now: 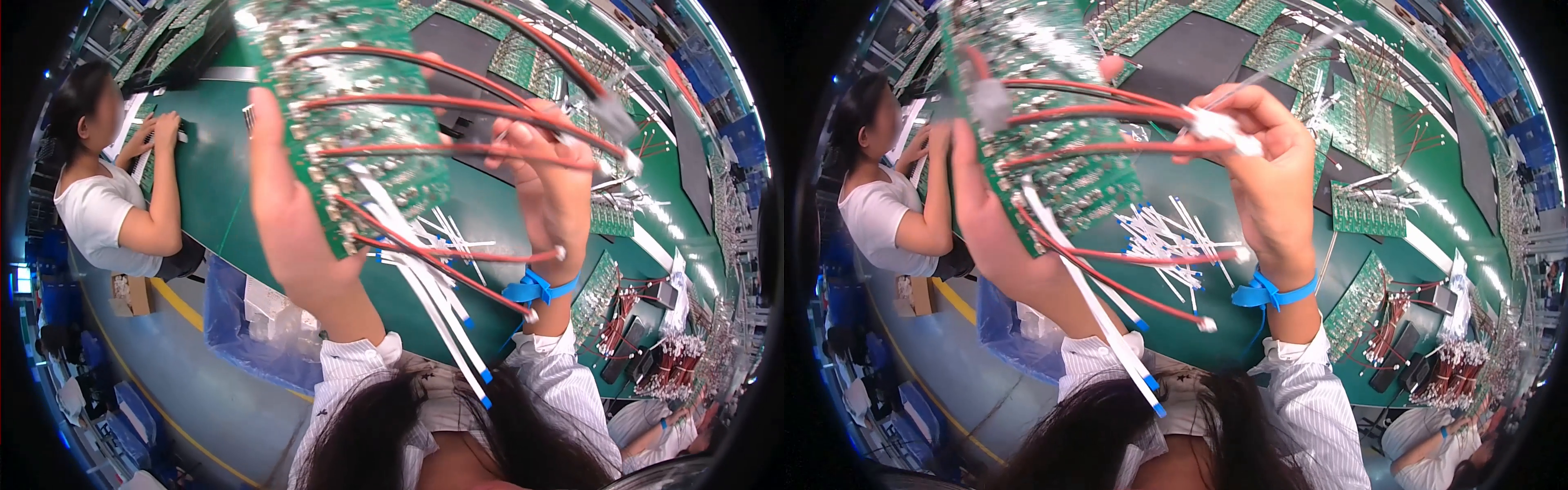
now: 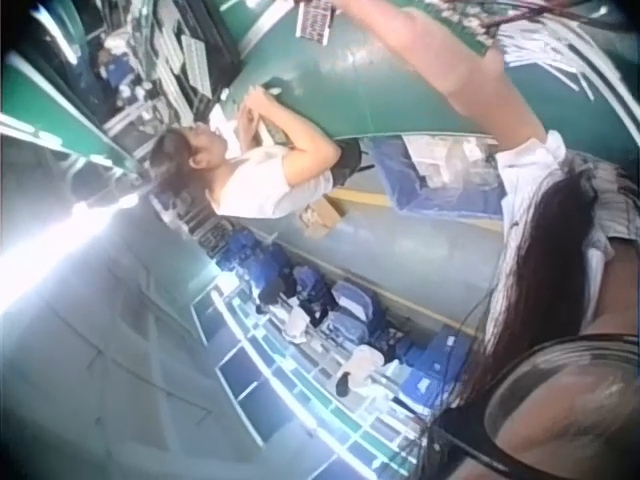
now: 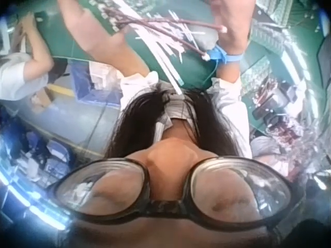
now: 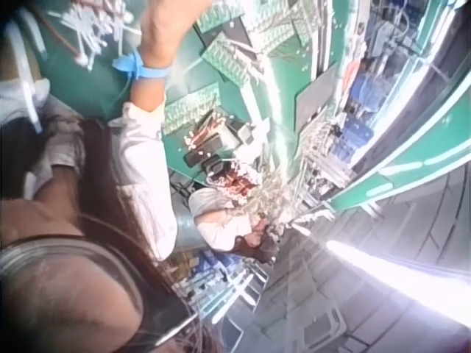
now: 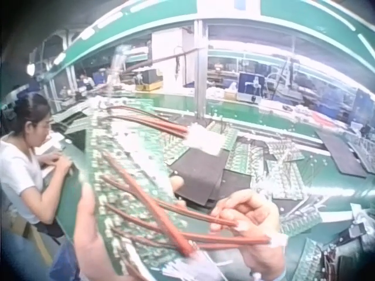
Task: The person connects wires and electrical connectors to multiple printed circuit boards by hand on an assembly line.
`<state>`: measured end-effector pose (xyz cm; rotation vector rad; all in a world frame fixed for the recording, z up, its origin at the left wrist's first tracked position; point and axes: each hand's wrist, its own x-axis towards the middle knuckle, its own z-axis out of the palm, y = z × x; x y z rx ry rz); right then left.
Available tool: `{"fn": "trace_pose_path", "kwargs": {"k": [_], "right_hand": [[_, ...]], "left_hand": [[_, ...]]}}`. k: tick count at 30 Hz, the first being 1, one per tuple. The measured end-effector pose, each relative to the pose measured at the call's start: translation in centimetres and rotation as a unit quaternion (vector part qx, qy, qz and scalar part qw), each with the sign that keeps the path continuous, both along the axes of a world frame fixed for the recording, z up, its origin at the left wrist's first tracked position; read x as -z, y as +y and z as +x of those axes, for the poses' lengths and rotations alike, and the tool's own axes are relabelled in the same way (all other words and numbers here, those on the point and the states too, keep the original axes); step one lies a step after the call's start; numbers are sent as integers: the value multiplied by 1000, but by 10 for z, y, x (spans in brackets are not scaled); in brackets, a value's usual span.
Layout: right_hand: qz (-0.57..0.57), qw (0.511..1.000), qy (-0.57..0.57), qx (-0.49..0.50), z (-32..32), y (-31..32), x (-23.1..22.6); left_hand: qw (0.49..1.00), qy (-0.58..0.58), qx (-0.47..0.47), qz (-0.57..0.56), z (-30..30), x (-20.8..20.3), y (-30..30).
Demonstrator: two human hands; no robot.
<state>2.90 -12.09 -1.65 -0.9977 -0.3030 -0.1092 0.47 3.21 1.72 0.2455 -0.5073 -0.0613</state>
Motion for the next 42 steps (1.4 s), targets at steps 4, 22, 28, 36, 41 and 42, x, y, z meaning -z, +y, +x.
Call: {"fn": "trace_pose_path", "kwargs": {"k": [4, 22, 28, 36, 41, 42], "right_hand": [[-15, 998, -60, -10, 14, -9, -4], [-129, 975, -171, 63, 8, 8, -5], [-162, 969, -156, 99, 5, 13, -9], [-123, 967, -188, 118, 9, 19, -6], [-138, 971, -146, 127, 7, 20, -5], [-138, 971, -147, 126, 7, 21, -5]], "left_hand": [[962, 218, -85, 142, 4, 5, -8], [990, 74, -87, 86, 6, 18, -28], [994, 72, -31, 71, 12, 20, -27], [995, 71, 41, 51, 13, 22, -27], [991, 118, -30, 48, 6, 15, -36], [989, 137, -25, 51, 5, 14, -35]]}}
